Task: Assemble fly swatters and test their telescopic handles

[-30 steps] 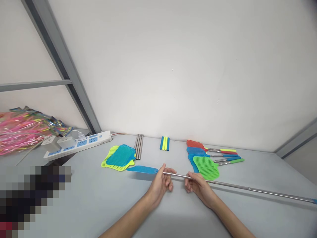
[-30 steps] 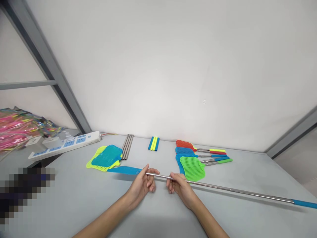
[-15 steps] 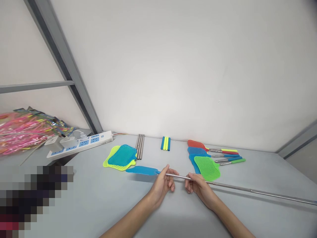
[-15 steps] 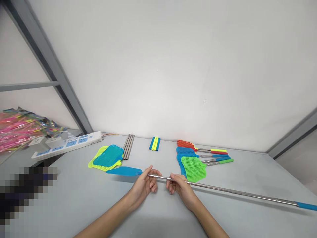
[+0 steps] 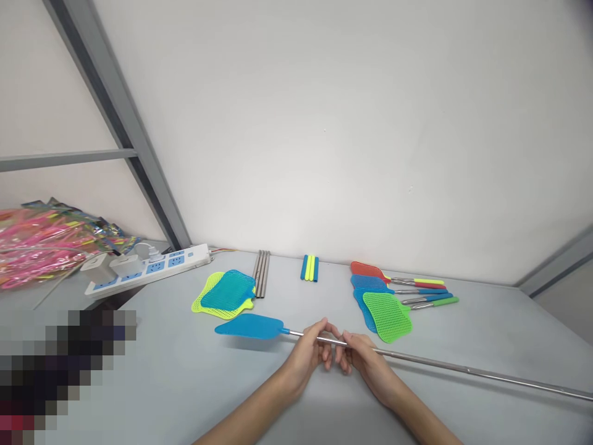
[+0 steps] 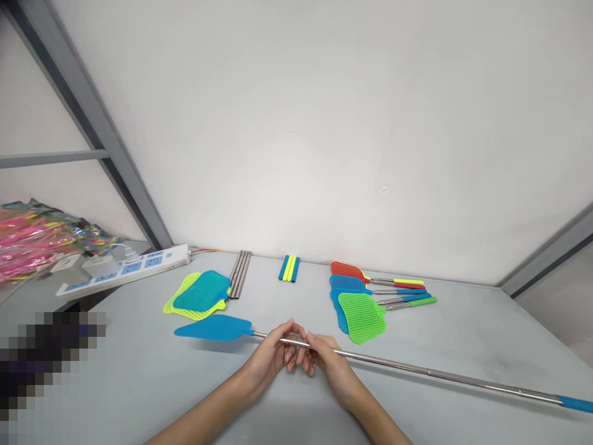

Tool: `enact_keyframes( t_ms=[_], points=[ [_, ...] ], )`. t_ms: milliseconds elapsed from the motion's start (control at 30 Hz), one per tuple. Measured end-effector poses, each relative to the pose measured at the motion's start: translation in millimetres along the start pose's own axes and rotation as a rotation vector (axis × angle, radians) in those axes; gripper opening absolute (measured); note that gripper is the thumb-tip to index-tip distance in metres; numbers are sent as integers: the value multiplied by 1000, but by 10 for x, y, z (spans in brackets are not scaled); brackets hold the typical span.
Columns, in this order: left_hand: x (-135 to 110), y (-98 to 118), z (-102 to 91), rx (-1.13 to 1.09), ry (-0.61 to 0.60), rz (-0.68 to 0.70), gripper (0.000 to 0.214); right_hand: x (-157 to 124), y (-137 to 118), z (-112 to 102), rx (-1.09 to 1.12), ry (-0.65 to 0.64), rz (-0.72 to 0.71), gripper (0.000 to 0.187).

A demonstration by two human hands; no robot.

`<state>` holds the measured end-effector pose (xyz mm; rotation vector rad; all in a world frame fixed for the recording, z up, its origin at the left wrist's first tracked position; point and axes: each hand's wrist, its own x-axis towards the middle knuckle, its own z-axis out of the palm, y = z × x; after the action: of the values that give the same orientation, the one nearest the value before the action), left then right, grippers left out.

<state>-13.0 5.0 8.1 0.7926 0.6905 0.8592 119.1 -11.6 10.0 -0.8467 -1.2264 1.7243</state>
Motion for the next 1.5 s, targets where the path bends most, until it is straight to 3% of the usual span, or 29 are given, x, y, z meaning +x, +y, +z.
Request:
enact_keyframes(
  t_ms=[167,600,867,967,1067,1167,1267,1333,1400,1500],
  points=[
    [19,-22,35,6,-37,21,34,-19,-38,100,21,-23,-1,43],
    [20,-25,50,29,-22,25,32,-28,-39,73,33,-5,22,44],
    [-30,54,66,29,56,18,35,3,-10,-152,73,217,-20,38],
    [-42,105,58,0,126,25,39,10,-68,-254,92,278,-69,39],
    [-34,169,12,-58,268,118,41,11,-117,-329,145,325,-88,39],
    [-11,252,-85,-63,528,247,43,14,-134,-375,183,353,-85,38],
    [4,373,-203,106,801,328,50,21,-128,-405,181,365,-74,38],
    [7,468,-277,262,846,478,56,25,-121,-419,177,360,-78,38],
    [8,560,-341,354,801,582,55,26,-116,-428,168,350,-83,38],
    [-3,669,-399,309,715,518,44,21,-118,-424,165,322,-78,38]
  ],
)
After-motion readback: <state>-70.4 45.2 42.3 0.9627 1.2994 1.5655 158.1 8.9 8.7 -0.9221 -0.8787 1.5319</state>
